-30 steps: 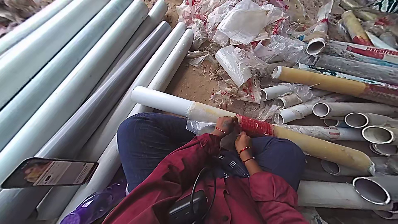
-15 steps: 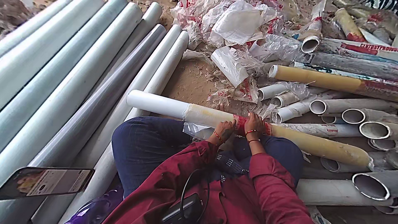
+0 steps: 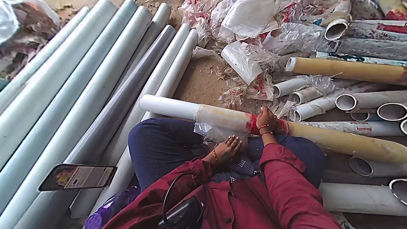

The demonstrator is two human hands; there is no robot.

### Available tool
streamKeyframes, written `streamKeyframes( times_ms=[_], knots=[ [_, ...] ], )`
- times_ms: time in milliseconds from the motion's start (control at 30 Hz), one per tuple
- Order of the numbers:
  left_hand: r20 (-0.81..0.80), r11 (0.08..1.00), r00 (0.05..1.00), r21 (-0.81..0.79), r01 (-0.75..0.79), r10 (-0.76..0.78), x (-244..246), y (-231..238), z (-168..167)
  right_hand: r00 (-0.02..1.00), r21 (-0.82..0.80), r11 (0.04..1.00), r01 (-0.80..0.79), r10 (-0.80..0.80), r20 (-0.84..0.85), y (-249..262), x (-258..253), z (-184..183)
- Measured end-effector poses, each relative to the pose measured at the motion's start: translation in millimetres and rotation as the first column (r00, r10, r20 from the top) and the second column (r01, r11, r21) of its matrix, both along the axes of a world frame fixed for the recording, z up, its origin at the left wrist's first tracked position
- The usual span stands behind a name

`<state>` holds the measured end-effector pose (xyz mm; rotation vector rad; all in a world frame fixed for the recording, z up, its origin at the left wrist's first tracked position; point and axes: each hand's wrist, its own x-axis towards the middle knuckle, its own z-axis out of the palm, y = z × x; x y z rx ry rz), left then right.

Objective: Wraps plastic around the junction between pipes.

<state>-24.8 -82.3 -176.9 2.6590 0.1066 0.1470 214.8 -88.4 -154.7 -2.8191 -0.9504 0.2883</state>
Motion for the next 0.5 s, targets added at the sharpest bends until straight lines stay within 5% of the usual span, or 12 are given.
streamKeyframes(
  times_ms=[67, 167, 233, 300, 400, 500],
  knots=[
    [0.396, 0.984, 0.907, 0.156, 0.084, -0.14, -12, -1, 4, 1.0, 0.012, 1.0, 0.008, -0.008, 0.012, 1, 0, 6],
    [0.529, 0.972, 0.845, 0.228, -0.053, -0.078, -16, 6, 22, 1.0, -0.014, 1.0, 0.023, -0.023, -0.003, 0, -3, 7],
    [0.31, 0.927, 0.917, 0.195, -0.32, 0.252, -16, 32, 18, 1.0, -0.011, 1.0, 0.007, -0.007, -0.002, -1, -7, 5],
    [-0.115, 0.907, 0.9, 0.071, -0.416, 0.421, -20, 60, 24, 1.0, -0.031, 1.0, -0.001, 0.001, 0.002, -3, -14, 5],
    [-0.368, 0.935, 0.87, -0.001, -0.354, 0.329, -22, 75, 30, 1.0, -0.064, 0.998, 0.003, -0.003, -0.001, -8, -12, 13],
    [-0.359, 0.938, 0.879, -0.03, -0.347, 0.313, -32, 66, 14, 1.0, -0.063, 0.998, 0.019, -0.019, -0.011, -6, -9, 12]
  ],
)
